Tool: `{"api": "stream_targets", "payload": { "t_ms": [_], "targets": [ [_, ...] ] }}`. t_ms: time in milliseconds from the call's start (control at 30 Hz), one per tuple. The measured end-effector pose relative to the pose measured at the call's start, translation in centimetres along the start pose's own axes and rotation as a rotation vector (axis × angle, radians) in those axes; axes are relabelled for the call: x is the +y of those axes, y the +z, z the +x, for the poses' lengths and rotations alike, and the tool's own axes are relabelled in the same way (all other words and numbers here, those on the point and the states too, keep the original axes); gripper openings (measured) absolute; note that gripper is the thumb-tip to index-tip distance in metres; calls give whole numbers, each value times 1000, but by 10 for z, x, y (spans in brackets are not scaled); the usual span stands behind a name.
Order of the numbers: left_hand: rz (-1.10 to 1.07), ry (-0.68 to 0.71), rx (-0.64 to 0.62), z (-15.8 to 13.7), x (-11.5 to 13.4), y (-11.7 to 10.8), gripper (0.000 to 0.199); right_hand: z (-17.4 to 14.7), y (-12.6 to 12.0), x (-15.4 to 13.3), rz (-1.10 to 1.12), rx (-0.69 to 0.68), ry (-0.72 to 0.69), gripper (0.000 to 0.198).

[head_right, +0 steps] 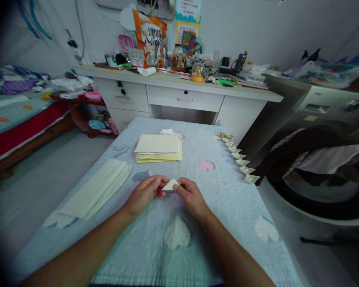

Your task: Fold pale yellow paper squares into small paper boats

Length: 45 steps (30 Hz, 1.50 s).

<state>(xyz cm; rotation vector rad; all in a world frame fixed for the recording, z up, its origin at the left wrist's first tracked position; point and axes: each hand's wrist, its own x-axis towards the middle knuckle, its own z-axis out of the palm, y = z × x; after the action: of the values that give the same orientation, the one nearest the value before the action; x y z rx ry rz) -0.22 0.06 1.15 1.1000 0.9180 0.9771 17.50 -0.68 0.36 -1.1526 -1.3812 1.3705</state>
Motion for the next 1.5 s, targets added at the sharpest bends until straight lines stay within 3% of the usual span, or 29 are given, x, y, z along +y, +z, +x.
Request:
{"api": "stream_targets", "payload": {
  "t_ms": [167, 367, 900, 1200, 1500],
  "targets": [
    [277, 72, -96, -2, 1, -4, 35, 1, -1, 1, 15, -5, 8, 32],
    [530, 139, -70, -3, 1, -3, 29, 1, -1, 3, 4, -9, -12, 33],
    [480, 178, 28, -3, 3, -6, 35, -6, -2, -8, -91, -39, -29, 36],
    [419, 186, -62, -1, 2, -5, 25, -5, -4, -5, -212, -73, -123, 34],
    [463, 179, -41, 2, -1, -7, 30, -7, 1, -12, -356, -102, -244, 32]
  ]
}}
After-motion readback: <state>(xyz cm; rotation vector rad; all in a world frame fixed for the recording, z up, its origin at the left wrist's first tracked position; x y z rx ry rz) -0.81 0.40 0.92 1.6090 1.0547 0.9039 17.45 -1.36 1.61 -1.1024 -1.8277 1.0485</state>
